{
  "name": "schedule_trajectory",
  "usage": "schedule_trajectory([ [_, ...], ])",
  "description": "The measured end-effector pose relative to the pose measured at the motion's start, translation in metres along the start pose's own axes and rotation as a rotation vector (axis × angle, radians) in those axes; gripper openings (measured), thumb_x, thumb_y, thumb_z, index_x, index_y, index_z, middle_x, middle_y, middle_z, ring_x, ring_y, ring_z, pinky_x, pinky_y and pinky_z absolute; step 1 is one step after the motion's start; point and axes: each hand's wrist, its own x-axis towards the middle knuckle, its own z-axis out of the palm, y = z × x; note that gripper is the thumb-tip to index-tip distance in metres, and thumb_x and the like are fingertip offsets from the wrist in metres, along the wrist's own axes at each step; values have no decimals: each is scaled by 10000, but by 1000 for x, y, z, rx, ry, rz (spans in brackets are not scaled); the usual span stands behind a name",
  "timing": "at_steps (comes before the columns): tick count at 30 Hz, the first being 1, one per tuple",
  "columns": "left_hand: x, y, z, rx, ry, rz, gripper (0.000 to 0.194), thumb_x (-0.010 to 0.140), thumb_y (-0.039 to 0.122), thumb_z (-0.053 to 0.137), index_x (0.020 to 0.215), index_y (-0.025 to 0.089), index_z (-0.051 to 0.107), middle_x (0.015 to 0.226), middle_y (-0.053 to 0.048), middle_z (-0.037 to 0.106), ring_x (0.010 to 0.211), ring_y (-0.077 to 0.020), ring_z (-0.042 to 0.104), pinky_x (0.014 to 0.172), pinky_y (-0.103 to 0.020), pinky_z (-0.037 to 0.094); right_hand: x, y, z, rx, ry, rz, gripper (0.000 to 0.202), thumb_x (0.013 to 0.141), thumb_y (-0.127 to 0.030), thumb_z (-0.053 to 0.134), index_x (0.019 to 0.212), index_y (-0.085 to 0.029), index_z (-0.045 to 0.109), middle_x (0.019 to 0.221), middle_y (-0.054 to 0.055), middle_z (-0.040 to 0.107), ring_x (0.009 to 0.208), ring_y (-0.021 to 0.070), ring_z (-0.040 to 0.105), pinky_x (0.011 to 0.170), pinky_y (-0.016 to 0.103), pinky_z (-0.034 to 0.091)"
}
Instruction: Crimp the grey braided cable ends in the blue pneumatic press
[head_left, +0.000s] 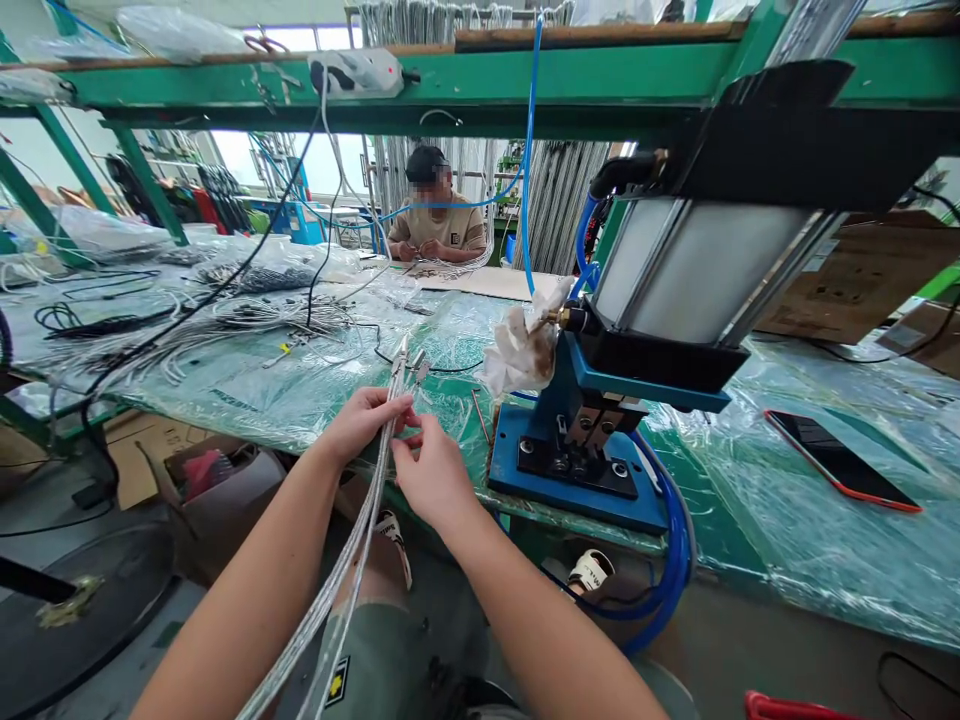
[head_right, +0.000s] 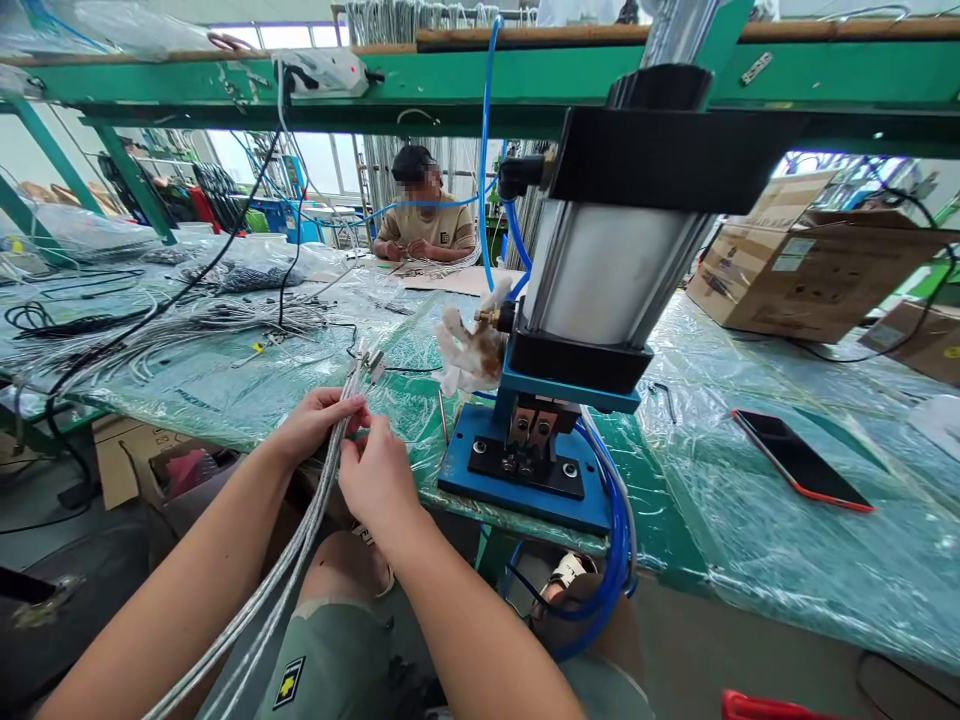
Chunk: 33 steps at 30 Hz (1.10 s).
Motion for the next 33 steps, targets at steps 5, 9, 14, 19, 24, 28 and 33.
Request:
schedule_trajectory([
  [5, 0, 0, 0, 9, -42, -17, 398, 772, 539, 668, 652, 160, 654, 530, 18, 538, 459, -101, 436, 466, -236, 310, 14, 4, 3, 81, -29, 111, 178, 815, -292, 633, 934, -197, 540, 693, -10, 632, 472, 119, 590, 395, 209, 404],
  [9, -1, 1, 0, -19, -48, 3, 402, 777, 549, 662, 691, 156, 654, 599, 9, 574, 524, -111, 477, 509, -231, 343, 15, -2, 3, 118, -67, 170, 213, 812, -302, 622, 932, -187, 489, 653, -8, 647, 436, 128, 603, 331, 186, 376],
  [14, -1, 2, 0, 7, -85, -15, 407, 790, 530, 663, 685, 136, 653, 564, 17, 548, 508, -96, 459, 502, -218, 339, 12, -4, -1, 68, -59, 160, 162, 796, -275, 603, 895, -170, 530, 642, -3, 652, 452, 134, 617, 354, 195, 404],
  [19, 1, -1, -3, -3, -120, -40, 372, 784, 503, 678, 739, 134, 675, 587, 15, 581, 522, -96, 485, 519, -212, 360, 8, 1, -4, -82, 34, 44, 93, 765, -250, 609, 824, -178, 604, 658, -13, 640, 523, 119, 584, 487, 221, 414],
  [24, 2, -5, -5, -60, -145, -40, 339, 780, 464, 697, 705, 137, 651, 597, 16, 579, 527, -95, 487, 515, -213, 358, 6, -2, -4, -203, 72, -65, 132, 806, -298, 594, 735, -186, 601, 627, -20, 600, 569, 130, 533, 545, 251, 366],
  [28, 0, -3, -4, -84, -142, -31, 305, 772, 444, 710, 758, 142, 670, 602, 20, 582, 531, -98, 498, 518, -214, 371, 4, -2, -7, -261, 24, -114, 330, 902, -350, 491, 618, -195, 559, 537, -16, 533, 530, 140, 500, 522, 265, 321],
  [33, -1, 1, -2, -46, -176, -27, 280, 736, 419, 744, 805, 153, 693, 643, 1, 646, 586, -139, 577, 585, -248, 438, 3, 0, -12, -286, -20, -116, 321, 941, -305, 428, 691, -196, 597, 533, -5, 561, 496, 149, 527, 512, 264, 339],
])
